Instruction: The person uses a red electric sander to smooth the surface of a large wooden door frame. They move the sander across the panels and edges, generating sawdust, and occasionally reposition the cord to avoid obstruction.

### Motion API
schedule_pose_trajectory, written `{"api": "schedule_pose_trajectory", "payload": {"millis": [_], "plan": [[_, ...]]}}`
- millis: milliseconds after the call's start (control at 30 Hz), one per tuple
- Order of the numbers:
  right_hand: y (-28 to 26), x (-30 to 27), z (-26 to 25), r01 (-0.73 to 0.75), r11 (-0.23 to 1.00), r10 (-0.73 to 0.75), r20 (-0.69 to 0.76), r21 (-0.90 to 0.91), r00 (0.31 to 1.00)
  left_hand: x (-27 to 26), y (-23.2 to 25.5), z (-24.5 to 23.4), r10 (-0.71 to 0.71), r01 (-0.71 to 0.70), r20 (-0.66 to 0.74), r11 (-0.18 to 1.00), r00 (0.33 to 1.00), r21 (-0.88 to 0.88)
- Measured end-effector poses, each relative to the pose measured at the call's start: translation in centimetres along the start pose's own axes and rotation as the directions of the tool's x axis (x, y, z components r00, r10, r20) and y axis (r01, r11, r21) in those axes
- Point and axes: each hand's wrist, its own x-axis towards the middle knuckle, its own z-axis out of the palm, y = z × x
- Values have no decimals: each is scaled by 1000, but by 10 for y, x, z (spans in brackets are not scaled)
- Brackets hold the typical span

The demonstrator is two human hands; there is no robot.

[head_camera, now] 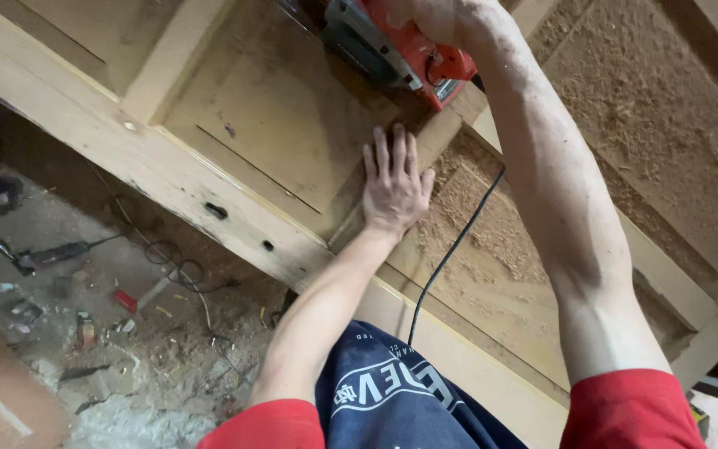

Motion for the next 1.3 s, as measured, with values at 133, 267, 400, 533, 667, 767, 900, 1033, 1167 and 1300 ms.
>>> {"api": "schedule_pose_trajectory", "payload": {"millis": [133, 267, 400, 533, 667, 767, 900, 1033, 1167, 1300], "plan": [[-17, 28, 1, 86, 996, -87, -65, -23, 994, 3, 0, 0, -41, 40, -14, 997, 999, -64], [-35, 29, -9, 89, 996, -88, -75, 5, 993, -4, 1, 1, -44, 46, 21, 996, 999, -80], [-63, 11, -25, 153, 979, -119, -233, 135, 965, 12, -40, -24, 31, -36, -23, 977, 999, -210], [-78, 0, -32, 24, 981, 8, -159, 194, 987, 66, -179, -74, -79, 62, 88, 982, 993, 180], [-91, 14, -31, -39, 970, 75, -145, 241, 987, 115, -309, -114, -381, 378, -14, 909, 924, 175], [-98, 29, -29, -42, 974, 75, -141, 225, 987, 125, -335, -119, -324, 292, 128, 930, 937, 222], [-113, 52, -31, -89, 985, 105, -98, 149, 990, 128, -328, -112, -265, 235, 155, 954, 952, 187], [-136, 74, -30, -35, 984, 55, -111, 176, 992, 138, -326, -116, -252, 210, 183, 953, 950, 221], [-160, 107, -28, -8, 996, 20, -130, 94, 991, 142, -325, -121, -222, 181, 234, 966, 946, 184], [-190, 148, -20, -4, 983, 30, -144, 182, 989, 143, -323, -126, -208, 175, 230, 972, 951, 156]]}}
